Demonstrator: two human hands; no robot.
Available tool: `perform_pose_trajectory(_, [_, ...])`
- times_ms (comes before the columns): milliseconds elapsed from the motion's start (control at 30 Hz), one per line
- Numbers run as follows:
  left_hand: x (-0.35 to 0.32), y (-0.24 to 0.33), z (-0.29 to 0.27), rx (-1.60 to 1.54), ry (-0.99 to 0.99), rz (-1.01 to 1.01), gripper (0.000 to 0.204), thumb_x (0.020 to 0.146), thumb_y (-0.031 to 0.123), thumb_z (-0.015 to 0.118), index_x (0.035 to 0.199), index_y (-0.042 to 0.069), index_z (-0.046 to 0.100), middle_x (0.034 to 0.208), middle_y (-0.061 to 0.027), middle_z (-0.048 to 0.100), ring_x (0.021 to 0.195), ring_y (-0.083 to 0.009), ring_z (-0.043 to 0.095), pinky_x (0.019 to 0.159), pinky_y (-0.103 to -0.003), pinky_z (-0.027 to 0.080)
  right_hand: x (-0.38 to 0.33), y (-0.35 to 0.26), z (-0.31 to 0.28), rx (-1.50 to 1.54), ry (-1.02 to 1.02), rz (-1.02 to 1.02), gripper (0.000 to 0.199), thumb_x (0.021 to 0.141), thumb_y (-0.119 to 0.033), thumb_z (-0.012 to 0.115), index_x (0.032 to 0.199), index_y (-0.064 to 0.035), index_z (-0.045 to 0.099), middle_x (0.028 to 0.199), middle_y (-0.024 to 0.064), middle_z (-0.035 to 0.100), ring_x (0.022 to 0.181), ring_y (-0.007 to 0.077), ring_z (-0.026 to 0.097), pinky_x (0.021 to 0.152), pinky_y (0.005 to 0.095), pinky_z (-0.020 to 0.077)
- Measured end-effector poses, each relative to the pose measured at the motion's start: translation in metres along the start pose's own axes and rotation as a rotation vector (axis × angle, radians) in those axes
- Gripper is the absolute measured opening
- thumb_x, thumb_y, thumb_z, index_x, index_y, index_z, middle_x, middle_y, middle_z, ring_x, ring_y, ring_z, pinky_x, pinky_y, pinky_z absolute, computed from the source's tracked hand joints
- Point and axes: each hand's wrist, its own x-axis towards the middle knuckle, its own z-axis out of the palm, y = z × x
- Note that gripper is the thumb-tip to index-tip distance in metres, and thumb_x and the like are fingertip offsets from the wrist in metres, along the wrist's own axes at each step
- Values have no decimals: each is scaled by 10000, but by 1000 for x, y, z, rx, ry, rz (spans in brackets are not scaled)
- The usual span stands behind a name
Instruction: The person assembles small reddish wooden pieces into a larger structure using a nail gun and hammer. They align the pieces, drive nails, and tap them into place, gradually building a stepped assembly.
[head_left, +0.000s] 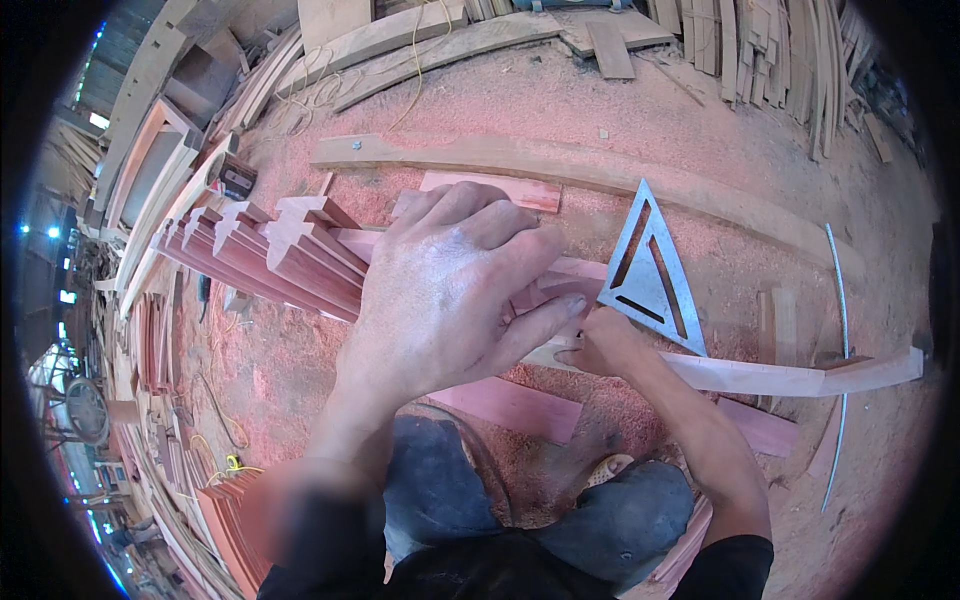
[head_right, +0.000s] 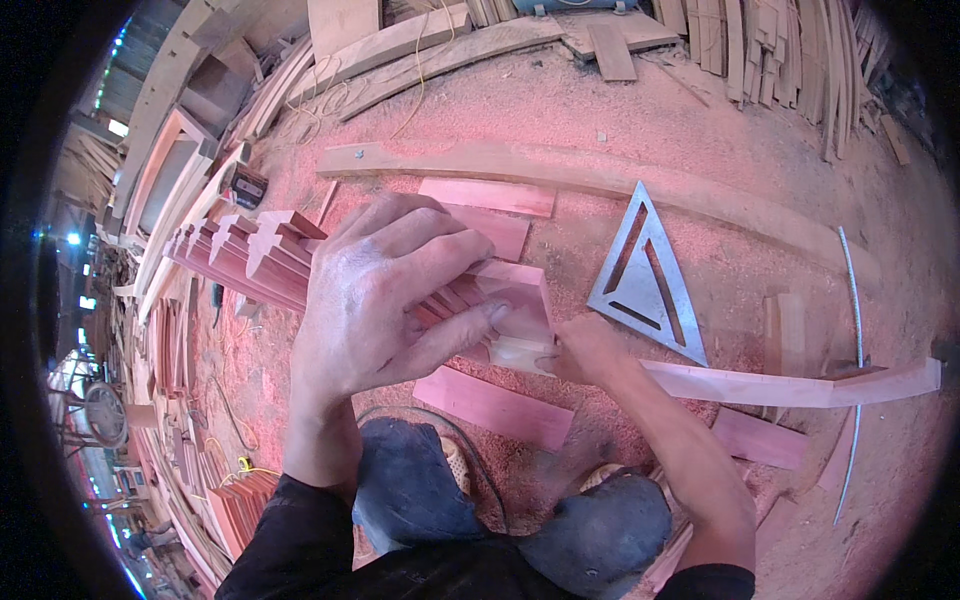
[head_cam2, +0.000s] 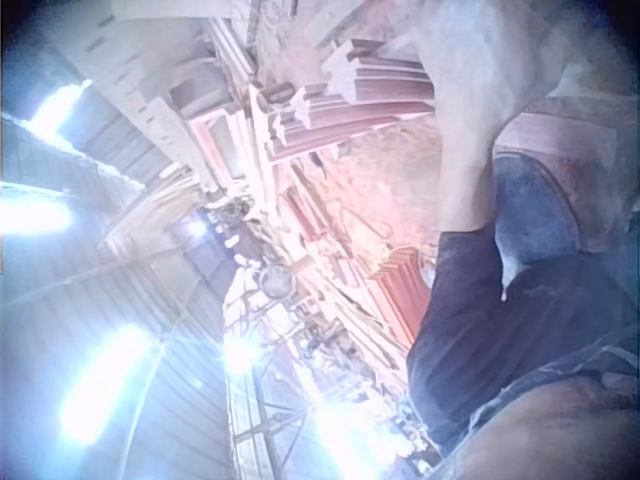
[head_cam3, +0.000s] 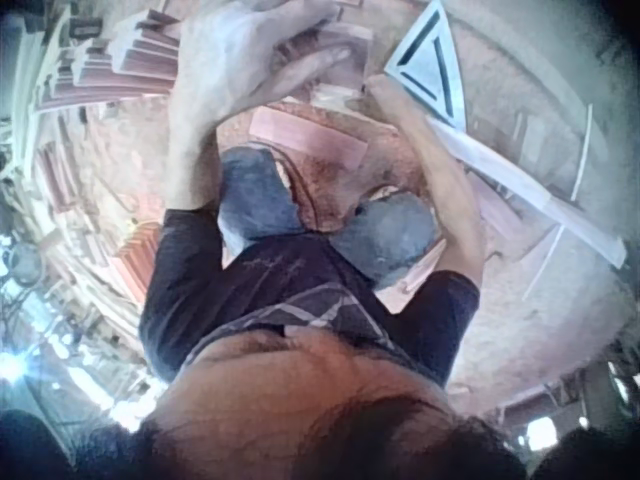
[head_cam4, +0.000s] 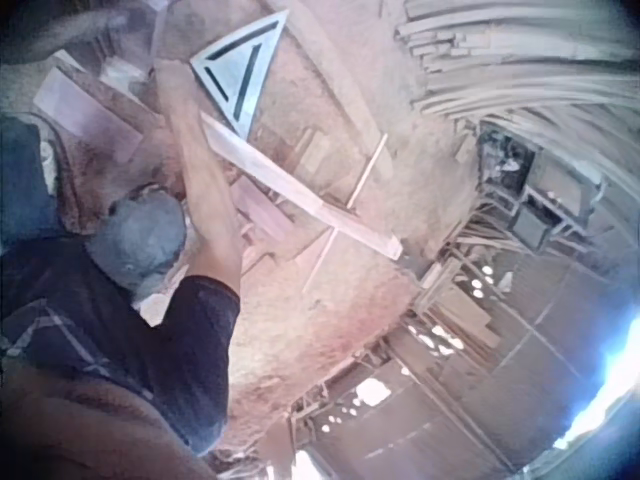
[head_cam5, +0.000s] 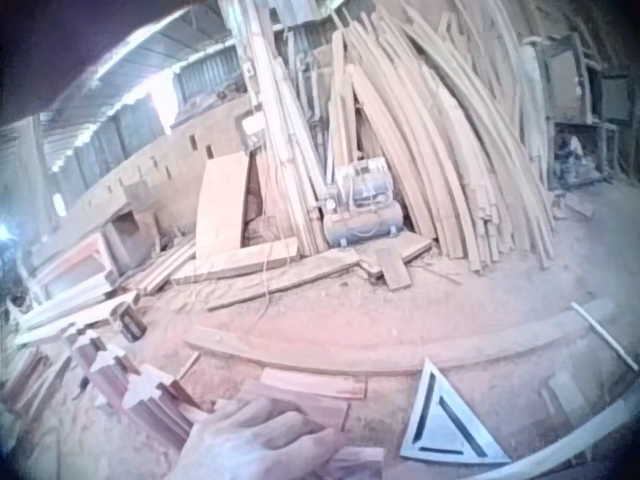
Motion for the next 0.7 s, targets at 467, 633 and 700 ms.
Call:
perform_pose_trajectory(467, [27,-12,2,-133,7,-87,383,1077,363,666,1202,16,768,1175,-177,770,1101,-407,720,940,-478,577,4,-8,-24,33,-123,107,487,815,-452,869,1037,-22,814,998,269,791,965,437,778,903,528,624])
perform_pose_trajectory(633, [17,-6,-6,-110,-151,-159,432,1105,420,617,1208,27,764,1169,-166,771,1102,-407,703,938,-489,562,-1,-17,-31,40,-124,134,532,837,-486,844,1050,0,812,1020,267,797,1005,438,777,947,531,611])
perform_pose_trajectory(700, [7,-1,-10,-71,-114,-101,417,1100,426,626,1192,46,771,1134,-155,770,1059,-397,697,916,-488,562,-5,-22,-30,12,-126,156,537,842,-491,840,1051,2,812,1020,266,797,1004,438,777,947,531,611])
